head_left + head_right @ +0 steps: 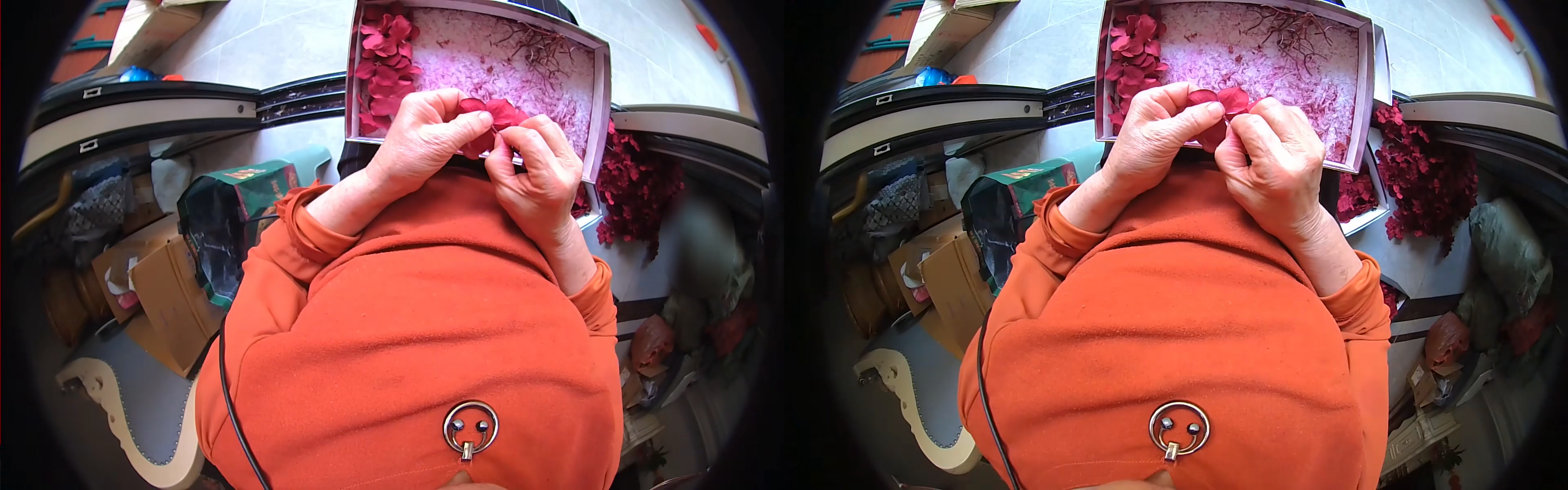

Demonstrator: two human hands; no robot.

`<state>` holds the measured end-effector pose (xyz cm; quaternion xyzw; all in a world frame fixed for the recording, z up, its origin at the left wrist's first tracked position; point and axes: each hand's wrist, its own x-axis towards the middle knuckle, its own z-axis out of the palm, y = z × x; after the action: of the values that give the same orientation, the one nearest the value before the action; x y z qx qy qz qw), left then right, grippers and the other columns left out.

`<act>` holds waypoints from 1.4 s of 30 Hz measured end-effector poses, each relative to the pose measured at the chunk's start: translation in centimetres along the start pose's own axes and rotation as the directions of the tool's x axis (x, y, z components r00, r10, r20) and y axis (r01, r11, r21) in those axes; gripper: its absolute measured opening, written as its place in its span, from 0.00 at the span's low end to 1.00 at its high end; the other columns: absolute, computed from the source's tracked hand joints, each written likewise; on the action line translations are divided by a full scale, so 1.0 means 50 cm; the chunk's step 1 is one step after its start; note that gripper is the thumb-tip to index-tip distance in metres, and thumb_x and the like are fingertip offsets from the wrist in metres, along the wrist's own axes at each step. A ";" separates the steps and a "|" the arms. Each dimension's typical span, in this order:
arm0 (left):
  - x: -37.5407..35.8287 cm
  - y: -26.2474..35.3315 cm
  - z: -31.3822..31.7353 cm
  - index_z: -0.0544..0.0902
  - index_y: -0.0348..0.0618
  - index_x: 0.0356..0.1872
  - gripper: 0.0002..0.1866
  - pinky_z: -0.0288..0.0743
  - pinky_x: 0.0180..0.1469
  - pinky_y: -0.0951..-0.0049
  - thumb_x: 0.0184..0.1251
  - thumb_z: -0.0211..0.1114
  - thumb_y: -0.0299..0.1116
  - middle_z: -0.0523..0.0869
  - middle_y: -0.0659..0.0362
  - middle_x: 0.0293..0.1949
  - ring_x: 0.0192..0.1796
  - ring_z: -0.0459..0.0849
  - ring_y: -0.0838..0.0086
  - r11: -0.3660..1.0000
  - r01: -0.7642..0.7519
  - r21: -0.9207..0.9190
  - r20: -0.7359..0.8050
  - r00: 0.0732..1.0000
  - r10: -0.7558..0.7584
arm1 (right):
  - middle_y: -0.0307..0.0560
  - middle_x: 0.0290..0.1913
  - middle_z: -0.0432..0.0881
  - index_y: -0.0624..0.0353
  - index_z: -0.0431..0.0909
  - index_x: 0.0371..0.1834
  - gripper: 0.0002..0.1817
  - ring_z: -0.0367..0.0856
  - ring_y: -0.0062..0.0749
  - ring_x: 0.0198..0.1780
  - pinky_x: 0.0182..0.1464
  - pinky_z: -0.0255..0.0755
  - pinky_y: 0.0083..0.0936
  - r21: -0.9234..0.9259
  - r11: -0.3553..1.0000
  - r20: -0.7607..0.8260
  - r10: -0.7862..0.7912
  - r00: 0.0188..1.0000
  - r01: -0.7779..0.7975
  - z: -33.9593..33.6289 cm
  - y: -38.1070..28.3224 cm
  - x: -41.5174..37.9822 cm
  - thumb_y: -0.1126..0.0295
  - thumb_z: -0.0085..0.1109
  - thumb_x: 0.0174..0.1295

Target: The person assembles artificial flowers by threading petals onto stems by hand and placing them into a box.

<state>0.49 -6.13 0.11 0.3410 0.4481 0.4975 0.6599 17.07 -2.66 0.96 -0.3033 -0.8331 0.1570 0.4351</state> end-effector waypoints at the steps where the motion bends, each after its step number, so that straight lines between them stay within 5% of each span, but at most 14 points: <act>1: 0.000 0.000 0.000 0.82 0.37 0.41 0.08 0.78 0.39 0.81 0.69 0.64 0.31 0.85 0.62 0.33 0.34 0.82 0.82 1.000 -0.002 -0.006 0.006 1.000 0.002 | 0.45 0.26 0.73 0.61 0.76 0.28 0.09 0.73 0.41 0.26 0.29 0.69 0.33 -0.001 1.000 -0.001 -0.001 1.000 0.001 0.001 0.000 -0.001 0.81 0.63 0.43; 30: 0.004 -0.008 0.004 0.83 0.35 0.41 0.08 0.77 0.40 0.81 0.69 0.63 0.30 0.86 0.61 0.36 0.37 0.81 0.83 0.994 -0.065 0.084 -0.011 0.998 0.067 | 0.47 0.27 0.73 0.62 0.77 0.30 0.07 0.73 0.42 0.26 0.29 0.69 0.33 0.005 0.998 0.054 0.065 0.996 -0.065 -0.001 -0.005 0.002 0.81 0.61 0.47; 32: 0.010 0.002 0.003 0.83 0.35 0.41 0.08 0.77 0.40 0.81 0.69 0.63 0.30 0.86 0.61 0.36 0.37 0.81 0.83 0.993 -0.068 0.092 -0.009 0.998 0.069 | 0.47 0.26 0.75 0.63 0.78 0.32 0.05 0.75 0.39 0.25 0.28 0.69 0.30 0.250 0.921 0.160 0.265 0.951 -0.299 -0.010 0.000 0.010 0.82 0.61 0.52; 33: 0.013 0.011 0.004 0.83 0.35 0.40 0.08 0.76 0.40 0.81 0.69 0.63 0.30 0.86 0.61 0.35 0.37 0.81 0.83 0.990 -0.091 0.111 -0.019 0.995 0.094 | 0.44 0.28 0.79 0.65 0.80 0.38 0.05 0.79 0.30 0.27 0.29 0.73 0.23 0.337 0.856 0.268 0.312 0.912 -0.392 -0.019 0.007 0.015 0.81 0.59 0.60; 35: 0.015 0.017 0.003 0.82 0.34 0.40 0.08 0.76 0.40 0.82 0.69 0.63 0.30 0.86 0.61 0.35 0.36 0.81 0.83 0.985 -0.115 0.126 -0.037 0.992 0.120 | 0.40 0.32 0.83 0.66 0.80 0.46 0.09 0.81 0.21 0.33 0.35 0.77 0.18 0.534 0.439 0.448 0.578 0.682 -0.722 -0.037 -0.007 0.017 0.81 0.56 0.64; 39: 0.017 0.013 -0.002 0.82 0.33 0.40 0.08 0.77 0.40 0.81 0.70 0.62 0.30 0.85 0.60 0.34 0.37 0.82 0.82 0.987 -0.057 0.151 -0.027 0.998 0.062 | 0.41 0.36 0.83 0.67 0.79 0.50 0.11 0.81 0.19 0.35 0.41 0.78 0.17 0.683 0.230 0.552 0.460 0.696 -0.693 -0.049 0.023 0.010 0.80 0.56 0.66; 41: 0.015 0.015 -0.003 0.81 0.33 0.42 0.09 0.79 0.38 0.81 0.70 0.62 0.30 0.85 0.59 0.34 0.35 0.84 0.81 1.000 -0.018 0.015 -0.018 1.000 0.018 | 0.42 0.35 0.83 0.65 0.81 0.47 0.11 0.82 0.21 0.34 0.41 0.77 0.17 0.635 0.257 0.546 0.516 0.659 -0.728 -0.048 0.020 0.010 0.81 0.60 0.62; 42: 0.013 0.016 -0.001 0.81 0.33 0.42 0.09 0.79 0.36 0.81 0.70 0.62 0.31 0.85 0.59 0.34 0.34 0.84 0.80 1.000 0.002 -0.013 -0.010 1.000 -0.002 | 0.42 0.34 0.83 0.65 0.82 0.45 0.11 0.82 0.22 0.33 0.40 0.77 0.18 0.577 0.549 0.448 0.407 0.796 -0.605 -0.047 0.025 0.009 0.82 0.62 0.59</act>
<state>0.22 -5.28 0.66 0.3335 0.4484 0.5014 0.6605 19.25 -1.40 1.93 -0.3221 -0.6350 0.6159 0.3371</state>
